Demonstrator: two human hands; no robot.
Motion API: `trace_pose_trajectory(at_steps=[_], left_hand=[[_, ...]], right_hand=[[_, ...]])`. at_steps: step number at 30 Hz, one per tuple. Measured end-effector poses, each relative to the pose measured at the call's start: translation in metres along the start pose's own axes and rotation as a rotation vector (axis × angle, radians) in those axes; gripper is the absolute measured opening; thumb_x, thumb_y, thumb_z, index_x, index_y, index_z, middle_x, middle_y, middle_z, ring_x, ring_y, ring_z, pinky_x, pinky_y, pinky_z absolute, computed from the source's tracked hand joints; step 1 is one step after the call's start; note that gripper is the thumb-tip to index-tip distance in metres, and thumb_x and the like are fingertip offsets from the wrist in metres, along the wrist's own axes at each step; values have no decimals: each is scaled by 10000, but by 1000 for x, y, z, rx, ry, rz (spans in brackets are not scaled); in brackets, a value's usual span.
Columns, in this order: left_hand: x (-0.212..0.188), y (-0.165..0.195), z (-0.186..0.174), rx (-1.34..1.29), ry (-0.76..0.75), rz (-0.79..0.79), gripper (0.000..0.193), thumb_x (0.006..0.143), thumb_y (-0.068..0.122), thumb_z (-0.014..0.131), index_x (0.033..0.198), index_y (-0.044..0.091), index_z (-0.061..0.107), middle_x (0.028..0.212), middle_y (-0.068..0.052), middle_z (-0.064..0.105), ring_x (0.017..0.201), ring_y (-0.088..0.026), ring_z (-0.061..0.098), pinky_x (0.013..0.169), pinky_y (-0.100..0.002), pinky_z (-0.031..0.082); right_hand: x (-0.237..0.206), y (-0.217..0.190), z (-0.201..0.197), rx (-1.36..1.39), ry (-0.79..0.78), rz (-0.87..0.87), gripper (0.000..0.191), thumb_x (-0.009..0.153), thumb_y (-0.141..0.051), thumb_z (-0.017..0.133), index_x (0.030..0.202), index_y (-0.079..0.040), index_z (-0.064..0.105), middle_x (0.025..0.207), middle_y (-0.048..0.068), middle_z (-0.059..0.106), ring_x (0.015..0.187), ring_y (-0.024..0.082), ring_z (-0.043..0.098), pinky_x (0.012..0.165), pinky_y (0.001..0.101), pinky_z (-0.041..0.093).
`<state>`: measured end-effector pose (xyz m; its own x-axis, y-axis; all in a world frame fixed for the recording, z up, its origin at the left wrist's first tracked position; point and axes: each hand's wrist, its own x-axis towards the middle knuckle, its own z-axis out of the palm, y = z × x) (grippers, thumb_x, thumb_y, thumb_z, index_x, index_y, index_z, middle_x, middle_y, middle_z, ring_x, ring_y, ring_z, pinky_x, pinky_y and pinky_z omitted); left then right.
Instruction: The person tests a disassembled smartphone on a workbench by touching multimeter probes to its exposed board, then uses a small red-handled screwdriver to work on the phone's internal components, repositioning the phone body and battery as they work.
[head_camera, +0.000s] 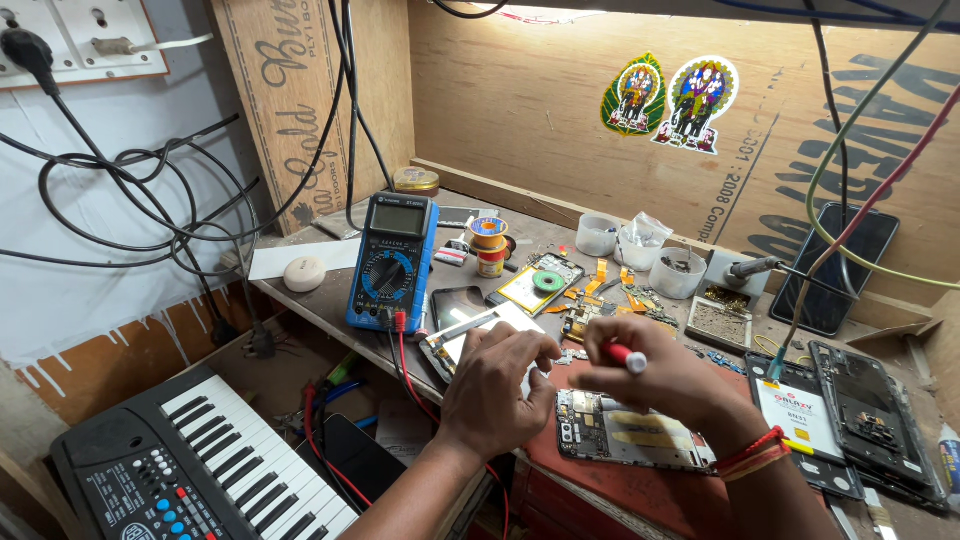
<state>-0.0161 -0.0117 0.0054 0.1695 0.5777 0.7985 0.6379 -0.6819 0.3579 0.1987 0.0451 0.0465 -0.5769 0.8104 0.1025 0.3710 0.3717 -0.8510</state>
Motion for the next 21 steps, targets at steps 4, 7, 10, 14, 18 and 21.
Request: trace_pose_trajectory(at_steps=[4,7,10,14,18,21], left_hand=[[0,2,-5,-15,-66,48,171,731,158,695,891,111,659,858,-34,662,912,-243,627,870,-411,420],[-1,2,-8,-26,-140,98,69,736,155,679,787,109,671,911,-31,676,972,-234,627,899,-400,419],[-2,0,-9,-67,-129,189,42,762,138,663,767,112,695,984,-31,686,1040,-224,629,960,-403,416],[-7,-4,-12,-78,-154,247,56,749,139,669,771,115,714,1029,-44,685,1081,-237,614,948,-417,411],[-6,-5,-9,-24,-181,228,200,681,151,660,871,103,697,1055,-51,672,1075,-251,615,962,-422,418],[-2,-5,-8,41,-285,70,407,642,200,660,1039,114,628,1120,-57,641,1163,-259,603,1035,-414,423]], right_hand=[[0,-9,-5,413,144,62,208,948,-279,637,909,-74,627,602,51,609,468,101,520,401,255,384],[-3,-14,-6,488,246,31,207,969,-261,613,959,-55,629,633,73,653,458,115,550,399,262,427],[-1,-16,-6,409,276,59,185,963,-224,637,946,-41,622,652,71,664,477,115,565,418,269,450],[4,-12,-3,361,297,72,151,953,-201,644,940,-52,629,643,67,665,475,109,564,418,264,446],[0,-6,-8,332,127,-25,175,892,-95,745,860,-20,590,658,73,685,504,109,603,446,264,471],[-2,-4,-1,184,-80,88,264,784,-61,835,804,-22,575,671,55,688,593,112,675,511,286,535]])
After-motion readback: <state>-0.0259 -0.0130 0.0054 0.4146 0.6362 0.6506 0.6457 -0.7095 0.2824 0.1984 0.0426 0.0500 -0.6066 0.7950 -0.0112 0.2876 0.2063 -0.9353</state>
